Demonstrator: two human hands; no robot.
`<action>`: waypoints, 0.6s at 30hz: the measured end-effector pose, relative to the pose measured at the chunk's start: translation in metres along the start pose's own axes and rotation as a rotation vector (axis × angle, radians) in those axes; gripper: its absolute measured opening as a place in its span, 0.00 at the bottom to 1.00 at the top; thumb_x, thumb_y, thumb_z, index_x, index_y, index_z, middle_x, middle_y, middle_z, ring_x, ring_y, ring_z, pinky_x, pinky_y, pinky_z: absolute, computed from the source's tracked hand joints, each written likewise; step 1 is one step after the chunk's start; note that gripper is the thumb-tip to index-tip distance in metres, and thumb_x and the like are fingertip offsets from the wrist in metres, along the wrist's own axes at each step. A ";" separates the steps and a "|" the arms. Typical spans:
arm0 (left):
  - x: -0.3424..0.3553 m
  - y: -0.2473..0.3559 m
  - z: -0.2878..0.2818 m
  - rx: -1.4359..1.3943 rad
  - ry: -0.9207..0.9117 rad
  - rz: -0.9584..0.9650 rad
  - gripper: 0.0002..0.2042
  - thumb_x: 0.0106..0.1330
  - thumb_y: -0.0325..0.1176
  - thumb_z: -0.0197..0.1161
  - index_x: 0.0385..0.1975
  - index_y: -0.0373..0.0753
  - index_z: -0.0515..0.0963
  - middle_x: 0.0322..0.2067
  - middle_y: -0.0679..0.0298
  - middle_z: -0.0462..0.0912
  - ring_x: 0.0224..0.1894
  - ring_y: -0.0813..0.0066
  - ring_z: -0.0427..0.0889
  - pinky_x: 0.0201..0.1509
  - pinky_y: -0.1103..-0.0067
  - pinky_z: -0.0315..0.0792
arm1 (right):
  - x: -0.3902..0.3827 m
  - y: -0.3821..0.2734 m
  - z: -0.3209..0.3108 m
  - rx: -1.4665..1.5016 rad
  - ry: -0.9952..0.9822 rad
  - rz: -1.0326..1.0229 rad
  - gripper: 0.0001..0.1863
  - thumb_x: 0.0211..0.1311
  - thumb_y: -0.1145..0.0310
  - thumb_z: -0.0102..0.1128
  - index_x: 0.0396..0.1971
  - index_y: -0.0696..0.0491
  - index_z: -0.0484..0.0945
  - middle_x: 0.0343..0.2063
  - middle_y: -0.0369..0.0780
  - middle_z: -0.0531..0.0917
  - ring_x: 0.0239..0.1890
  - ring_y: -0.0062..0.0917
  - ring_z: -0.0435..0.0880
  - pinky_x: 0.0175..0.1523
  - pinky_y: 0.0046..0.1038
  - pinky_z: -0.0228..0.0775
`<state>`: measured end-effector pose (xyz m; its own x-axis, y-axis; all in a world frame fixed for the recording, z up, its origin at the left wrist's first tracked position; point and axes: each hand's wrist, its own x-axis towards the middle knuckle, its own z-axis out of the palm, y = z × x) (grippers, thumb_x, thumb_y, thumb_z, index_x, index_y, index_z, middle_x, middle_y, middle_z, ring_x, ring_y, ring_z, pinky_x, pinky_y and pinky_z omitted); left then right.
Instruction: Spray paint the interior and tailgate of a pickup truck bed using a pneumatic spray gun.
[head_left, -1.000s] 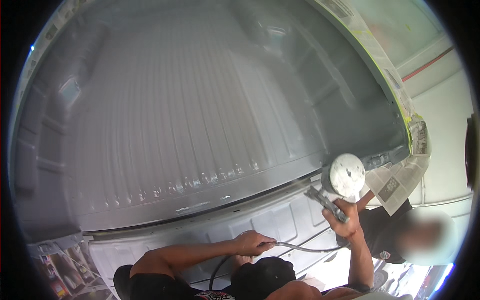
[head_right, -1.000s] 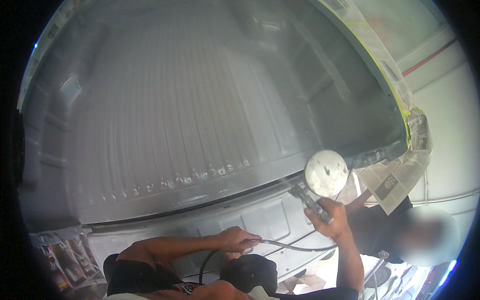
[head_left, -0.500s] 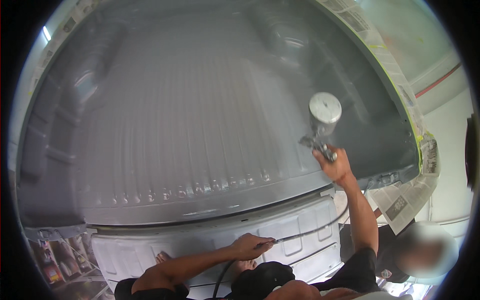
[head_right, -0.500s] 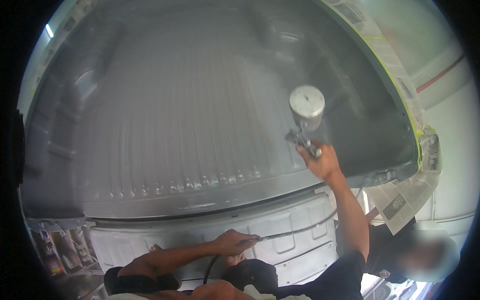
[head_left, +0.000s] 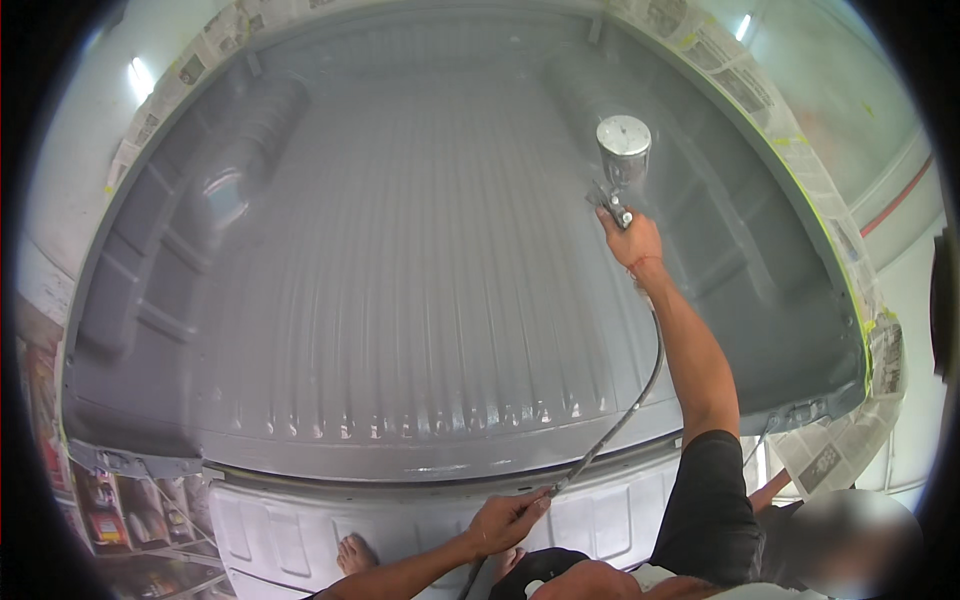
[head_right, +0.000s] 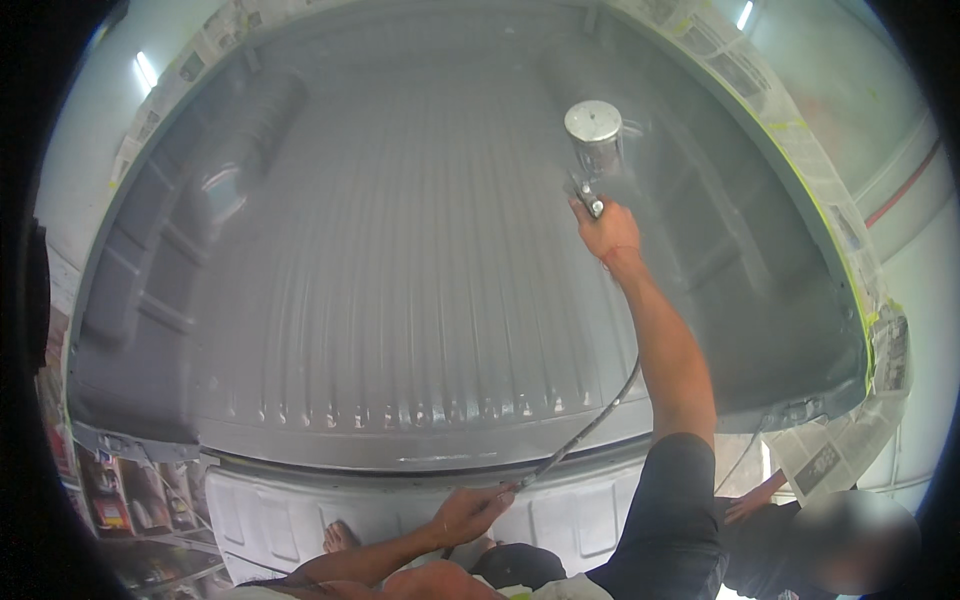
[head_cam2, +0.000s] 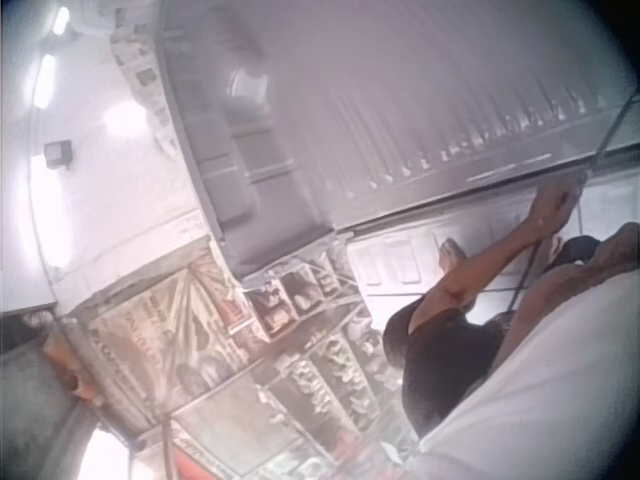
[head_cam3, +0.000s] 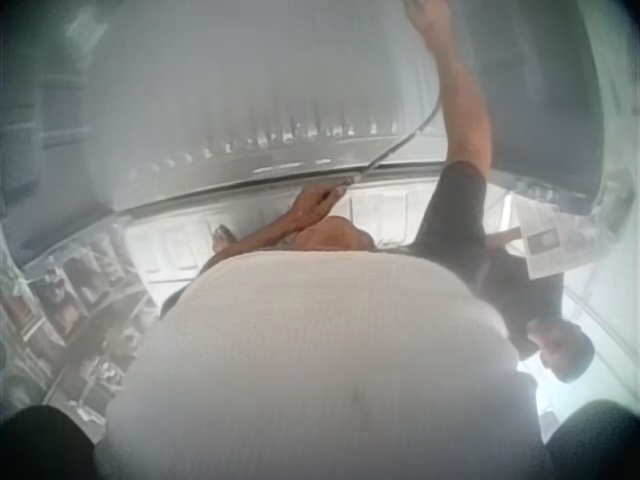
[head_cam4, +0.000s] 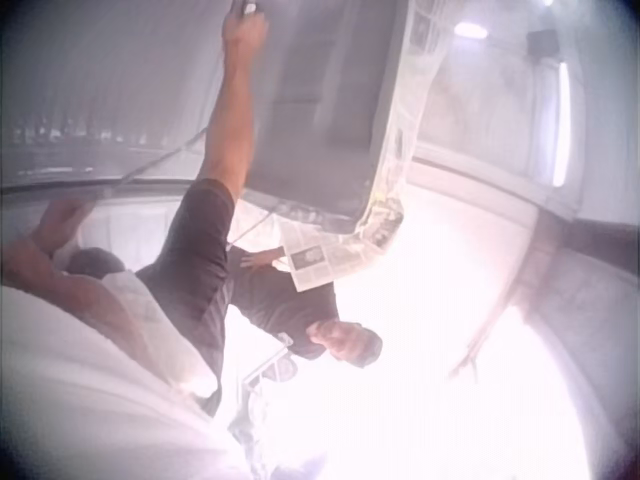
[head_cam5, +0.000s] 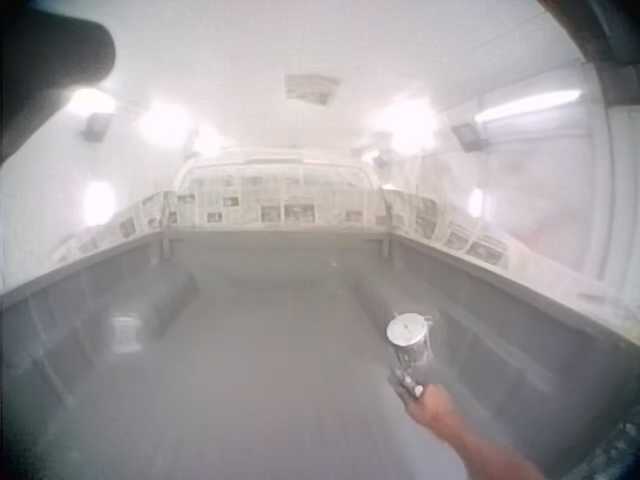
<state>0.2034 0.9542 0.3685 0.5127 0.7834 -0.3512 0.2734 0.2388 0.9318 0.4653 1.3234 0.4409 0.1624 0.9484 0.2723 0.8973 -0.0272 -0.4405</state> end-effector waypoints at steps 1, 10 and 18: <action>0.001 -0.002 0.000 0.035 -0.015 -0.040 0.22 0.75 0.45 0.53 0.62 0.40 0.74 0.14 0.61 0.67 0.17 0.76 0.62 0.25 0.76 0.64 | -0.002 -0.001 -0.001 -0.008 -0.017 0.019 0.30 0.64 0.42 0.57 0.40 0.59 0.82 0.31 0.55 0.85 0.41 0.54 0.82 0.45 0.45 0.74; 0.003 -0.012 0.026 0.092 -0.256 -0.050 0.21 0.75 0.46 0.51 0.60 0.42 0.76 0.17 0.58 0.79 0.21 0.78 0.81 0.30 0.79 0.74 | -0.122 0.020 -0.077 0.061 -0.116 0.015 0.25 0.61 0.47 0.65 0.37 0.59 0.83 0.24 0.53 0.84 0.33 0.51 0.84 0.39 0.41 0.76; 0.014 -0.023 0.070 0.104 -0.510 0.085 0.20 0.72 0.51 0.53 0.54 0.49 0.81 0.20 0.52 0.80 0.23 0.56 0.81 0.30 0.69 0.73 | -0.306 0.051 -0.185 0.043 -0.233 -0.033 0.16 0.54 0.61 0.72 0.25 0.60 0.81 0.21 0.50 0.82 0.24 0.46 0.83 0.29 0.37 0.72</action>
<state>0.2612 0.9198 0.3358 0.8605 0.4122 -0.2995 0.2802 0.1079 0.9538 0.5375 0.9736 0.4934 0.0295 0.9960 0.0849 0.8814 0.0141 -0.4721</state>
